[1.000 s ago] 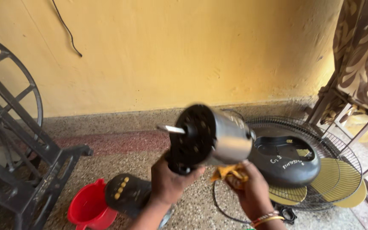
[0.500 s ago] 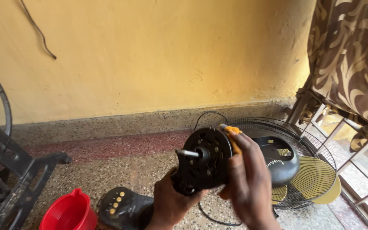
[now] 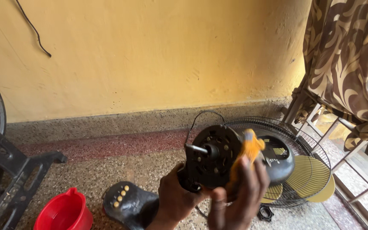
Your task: The person wipes the exterior of a disassembled standing fan motor and stand with a yellow cloth, then wipes the fan's rear cover. The person rotates the motor to clean all sides and dips the cloth into a red bucket to wet it.
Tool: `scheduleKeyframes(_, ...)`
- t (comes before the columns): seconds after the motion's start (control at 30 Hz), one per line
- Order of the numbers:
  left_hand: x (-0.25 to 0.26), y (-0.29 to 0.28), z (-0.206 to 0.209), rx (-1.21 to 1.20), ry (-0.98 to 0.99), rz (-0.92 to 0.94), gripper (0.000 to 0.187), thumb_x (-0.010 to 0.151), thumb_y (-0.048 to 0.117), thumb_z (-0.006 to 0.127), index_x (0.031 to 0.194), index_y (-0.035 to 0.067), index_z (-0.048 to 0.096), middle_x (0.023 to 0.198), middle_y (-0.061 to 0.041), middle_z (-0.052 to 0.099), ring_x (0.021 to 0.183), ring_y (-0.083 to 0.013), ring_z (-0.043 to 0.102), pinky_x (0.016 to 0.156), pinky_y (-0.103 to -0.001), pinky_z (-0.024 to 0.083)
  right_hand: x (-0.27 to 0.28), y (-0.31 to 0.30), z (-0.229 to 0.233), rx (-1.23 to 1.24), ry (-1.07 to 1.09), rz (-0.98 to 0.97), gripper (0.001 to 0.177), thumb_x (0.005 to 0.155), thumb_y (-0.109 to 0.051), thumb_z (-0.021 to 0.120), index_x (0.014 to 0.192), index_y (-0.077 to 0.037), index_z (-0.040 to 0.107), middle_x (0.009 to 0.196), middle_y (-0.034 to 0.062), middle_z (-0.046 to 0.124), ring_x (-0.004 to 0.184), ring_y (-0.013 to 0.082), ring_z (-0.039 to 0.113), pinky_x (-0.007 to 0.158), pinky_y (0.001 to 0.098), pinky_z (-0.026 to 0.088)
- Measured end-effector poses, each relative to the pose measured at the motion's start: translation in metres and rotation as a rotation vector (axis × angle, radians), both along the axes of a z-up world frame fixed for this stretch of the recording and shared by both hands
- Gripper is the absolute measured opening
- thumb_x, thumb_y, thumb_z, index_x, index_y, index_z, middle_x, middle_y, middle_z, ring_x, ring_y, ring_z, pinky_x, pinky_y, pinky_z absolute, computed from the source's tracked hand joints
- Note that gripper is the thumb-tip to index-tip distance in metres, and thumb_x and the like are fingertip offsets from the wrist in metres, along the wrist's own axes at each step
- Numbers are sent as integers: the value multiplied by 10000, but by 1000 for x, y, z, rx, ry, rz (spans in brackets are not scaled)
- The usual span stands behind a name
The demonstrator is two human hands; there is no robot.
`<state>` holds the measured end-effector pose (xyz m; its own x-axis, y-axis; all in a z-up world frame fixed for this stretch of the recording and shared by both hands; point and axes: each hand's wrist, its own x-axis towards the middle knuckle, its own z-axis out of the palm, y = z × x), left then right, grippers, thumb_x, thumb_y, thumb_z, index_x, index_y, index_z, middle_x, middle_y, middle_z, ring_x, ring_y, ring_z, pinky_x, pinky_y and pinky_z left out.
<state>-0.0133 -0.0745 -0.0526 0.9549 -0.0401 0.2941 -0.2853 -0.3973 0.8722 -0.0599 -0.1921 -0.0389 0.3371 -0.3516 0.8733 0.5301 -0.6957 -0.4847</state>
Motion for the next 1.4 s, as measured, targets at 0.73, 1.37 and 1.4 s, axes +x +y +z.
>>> scheduleKeyframes(0.73,-11,8,-25,-269,45,-481,643,626,339,974,1130,41,710,1072,-68,824,990,-156,791,945,-338,641,74,-189,-49,831,1171,991,582,986,-461,540,1336,-5,635,1322,206,655,1136,296,624,1006,464,466)
scheduleKeyframes(1.37,7,-4,-16,-220,6,20,539,630,264,941,1102,124,721,981,-18,823,938,-142,797,845,-320,626,24,10,-11,-169,-47,-78,403,1060,-110,400,1447,4,410,1419,320,383,1386,497,397,1206,594,327)
scheduleKeyframes(1.4,5,-3,-16,-253,0,-1,541,629,262,935,1106,124,719,979,-12,824,936,-139,801,834,-322,631,25,4,-12,-228,-86,-59,399,1064,-107,394,1446,7,401,1427,314,395,1391,486,409,1214,588,327)
